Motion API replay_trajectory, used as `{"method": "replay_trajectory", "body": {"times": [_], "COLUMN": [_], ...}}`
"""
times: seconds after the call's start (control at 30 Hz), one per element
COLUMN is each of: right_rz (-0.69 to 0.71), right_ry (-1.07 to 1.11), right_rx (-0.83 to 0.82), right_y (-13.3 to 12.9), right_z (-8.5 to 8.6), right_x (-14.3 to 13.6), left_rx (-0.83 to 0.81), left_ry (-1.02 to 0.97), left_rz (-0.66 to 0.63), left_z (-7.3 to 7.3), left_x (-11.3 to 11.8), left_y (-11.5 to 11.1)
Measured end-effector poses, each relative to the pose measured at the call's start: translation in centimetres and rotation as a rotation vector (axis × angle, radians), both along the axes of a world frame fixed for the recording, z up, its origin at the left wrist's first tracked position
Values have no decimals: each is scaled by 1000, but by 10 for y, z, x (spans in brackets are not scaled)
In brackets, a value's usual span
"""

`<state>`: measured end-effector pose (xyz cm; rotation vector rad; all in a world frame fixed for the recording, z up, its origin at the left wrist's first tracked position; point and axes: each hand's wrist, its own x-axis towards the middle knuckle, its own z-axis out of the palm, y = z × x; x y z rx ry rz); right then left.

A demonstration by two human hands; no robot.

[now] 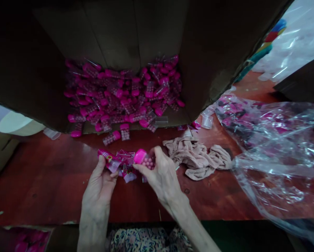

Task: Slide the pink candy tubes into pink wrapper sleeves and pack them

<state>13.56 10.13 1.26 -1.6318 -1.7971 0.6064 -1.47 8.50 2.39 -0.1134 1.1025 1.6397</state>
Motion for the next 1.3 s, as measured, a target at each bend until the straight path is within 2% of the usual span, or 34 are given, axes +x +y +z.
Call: {"method": "replay_trajectory", "body": {"times": [0.1, 0.2, 0.3, 0.43, 0.67, 1.0, 1.13, 1.3], "right_rz": [-68, -118, -159, -176, -205, -238, -233, -185], "right_ry": [156, 206, 194, 200, 225, 268, 334, 446], "right_rx": [-32, 55, 116, 120, 114, 115, 58, -73], "right_y": [-25, -36, -38, -40, -42, -44, -47, -52], "right_z": [8, 9, 7, 4, 0, -3, -5, -5], "right_x": [-12, -26, -31, -30, -27, -26, -25, -23], "left_rx": [16, 0, -2, 45, 14, 17, 24, 76], "left_ry": [36, 66, 113, 191, 251, 269, 248, 172], "left_rz": [-17, -19, -14, -18, -36, -225, -319, -365], "left_z": [1, 1, -1, -1, 2, -8, -9, -10], "left_x": [8, 16, 23, 30, 38, 40, 34, 25], "left_y": [0, -1, -3, -5, -5, -8, -7, -9]}}
